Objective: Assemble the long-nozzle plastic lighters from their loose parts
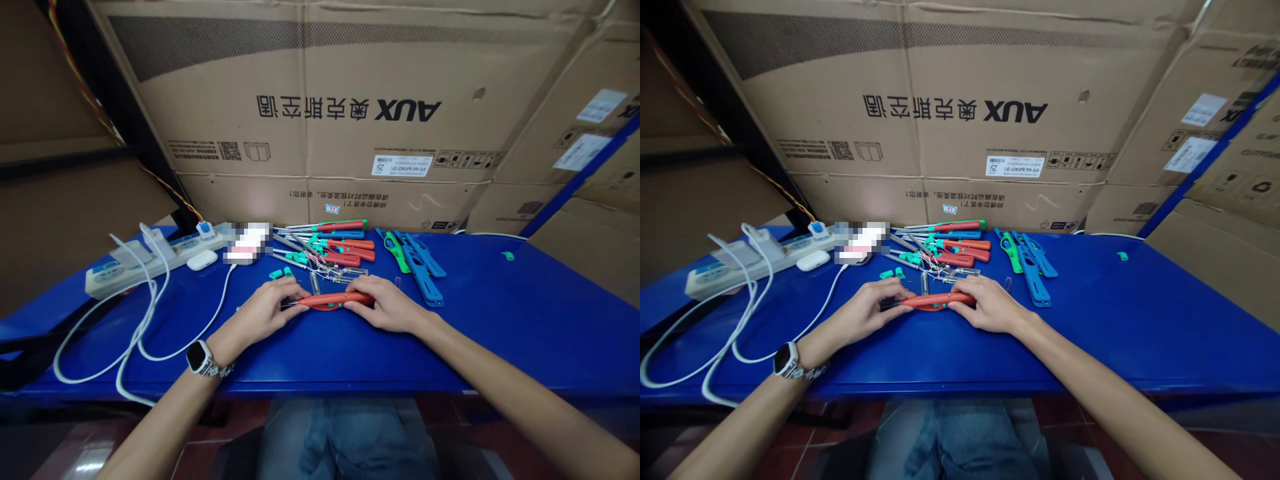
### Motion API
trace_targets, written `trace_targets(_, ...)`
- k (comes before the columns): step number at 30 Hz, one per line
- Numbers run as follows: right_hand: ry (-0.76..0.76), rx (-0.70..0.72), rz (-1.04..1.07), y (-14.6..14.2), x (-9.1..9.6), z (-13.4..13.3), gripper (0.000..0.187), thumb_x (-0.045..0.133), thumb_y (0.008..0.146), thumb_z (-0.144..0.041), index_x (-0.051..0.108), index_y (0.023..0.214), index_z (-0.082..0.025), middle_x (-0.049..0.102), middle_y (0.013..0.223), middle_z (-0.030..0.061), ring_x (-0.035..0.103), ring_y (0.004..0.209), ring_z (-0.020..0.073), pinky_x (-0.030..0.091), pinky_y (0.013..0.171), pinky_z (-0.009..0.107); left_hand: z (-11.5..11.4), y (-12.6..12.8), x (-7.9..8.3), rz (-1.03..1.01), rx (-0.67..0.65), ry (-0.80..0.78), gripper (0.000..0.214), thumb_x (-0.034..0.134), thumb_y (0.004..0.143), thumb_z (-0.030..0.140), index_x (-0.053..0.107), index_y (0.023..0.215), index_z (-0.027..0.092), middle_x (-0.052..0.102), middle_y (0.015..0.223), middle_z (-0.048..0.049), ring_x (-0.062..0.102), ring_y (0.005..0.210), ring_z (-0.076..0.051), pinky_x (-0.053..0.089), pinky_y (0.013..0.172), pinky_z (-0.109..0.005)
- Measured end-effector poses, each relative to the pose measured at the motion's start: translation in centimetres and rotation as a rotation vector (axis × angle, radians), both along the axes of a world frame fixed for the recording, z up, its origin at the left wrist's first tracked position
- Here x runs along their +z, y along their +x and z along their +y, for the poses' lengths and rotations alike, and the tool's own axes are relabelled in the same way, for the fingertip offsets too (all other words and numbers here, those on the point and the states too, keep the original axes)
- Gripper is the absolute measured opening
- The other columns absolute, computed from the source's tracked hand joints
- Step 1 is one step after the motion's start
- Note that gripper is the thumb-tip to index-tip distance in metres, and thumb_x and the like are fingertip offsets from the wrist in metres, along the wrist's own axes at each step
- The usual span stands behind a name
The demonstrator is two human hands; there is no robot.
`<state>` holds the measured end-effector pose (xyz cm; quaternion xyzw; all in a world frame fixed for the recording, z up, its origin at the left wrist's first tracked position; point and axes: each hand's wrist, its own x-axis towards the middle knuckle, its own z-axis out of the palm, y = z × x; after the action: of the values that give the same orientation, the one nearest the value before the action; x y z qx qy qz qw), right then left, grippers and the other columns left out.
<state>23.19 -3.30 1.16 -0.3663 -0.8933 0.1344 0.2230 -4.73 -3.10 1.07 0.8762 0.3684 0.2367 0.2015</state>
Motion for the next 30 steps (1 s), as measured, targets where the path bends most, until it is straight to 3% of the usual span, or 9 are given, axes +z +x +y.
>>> trace_targets(6, -0.013, -0.009, -0.040, 0.0, -0.2, 0.1, 0.020, 0.054, 0.095, -0.036, 0.060, 0.088, -0.018, 0.064, 0.095, 0.0084, 0.056, 0.097, 0.0236, 0.042, 0.087, 0.039, 0.1, -0.1, 0.0, 0.032, -0.052, -0.028, 0.031, 0.050, 0.099, 0.041, 0.070, 0.113, 0.021, 0.065, 0.094, -0.0058, 0.060, 0.085, -0.018, 0.046, 0.080, -0.031)
trace_targets(11, 0.002, -0.039, -0.089, -0.2, -0.1, -0.3, 0.022, 0.054, 0.094, -0.035, 0.061, 0.108, -0.019, 0.067, 0.110, 0.0095, 0.059, 0.101, 0.0252, 0.039, 0.091, 0.042, 0.4, -0.2, -0.3, 0.007, -0.087, -0.069, 0.034, 0.049, 0.099, 0.041, 0.069, 0.117, 0.020, 0.064, 0.092, -0.0056, 0.059, 0.082, -0.017, 0.046, 0.077, -0.030)
trace_targets(15, 0.024, -0.029, -0.138, -0.6, 0.4, -0.6, 0.016, 0.055, 0.091, -0.032, 0.063, 0.095, -0.019, 0.070, 0.092, 0.0064, 0.062, 0.085, 0.0224, 0.040, 0.083, 0.038, 0.3, -0.1, 0.1, -0.009, -0.069, -0.047, 0.029, 0.054, 0.098, 0.038, 0.071, 0.112, 0.020, 0.065, 0.093, -0.0053, 0.058, 0.082, -0.017, 0.045, 0.077, -0.029)
trace_targets(22, 0.127, 0.041, -0.130, -0.5, 0.4, -0.7, 0.017, 0.052, 0.095, -0.033, 0.058, 0.088, -0.019, 0.063, 0.079, 0.0043, 0.057, 0.071, 0.0186, 0.038, 0.065, 0.030, 0.0, 0.0, 1.1, 0.079, -0.048, 0.186, 0.025, 0.053, 0.098, 0.033, 0.070, 0.111, 0.020, 0.061, 0.087, -0.0054, 0.055, 0.085, -0.019, 0.045, 0.079, -0.032)
trace_targets(27, 0.194, 0.073, -0.105, -0.3, 0.1, -0.6, 0.020, 0.047, 0.097, -0.033, 0.059, 0.090, -0.019, 0.064, 0.080, 0.0060, 0.058, 0.075, 0.0194, 0.039, 0.067, 0.030, -0.5, 0.3, 1.6, 0.148, -0.027, 0.226, 0.023, 0.058, 0.095, 0.037, 0.068, 0.107, 0.019, 0.063, 0.095, -0.0062, 0.057, 0.091, -0.021, 0.046, 0.082, -0.034)
trace_targets(30, 0.209, 0.053, -0.107, -0.3, 0.0, -0.6, 0.021, 0.046, 0.097, -0.035, 0.060, 0.094, -0.019, 0.066, 0.083, 0.0068, 0.059, 0.076, 0.0198, 0.040, 0.067, 0.030, -0.5, 0.4, 2.0, 0.134, -0.049, 0.226, 0.023, 0.053, 0.098, 0.037, 0.067, 0.104, 0.019, 0.063, 0.092, -0.0055, 0.056, 0.089, -0.020, 0.046, 0.080, -0.033)
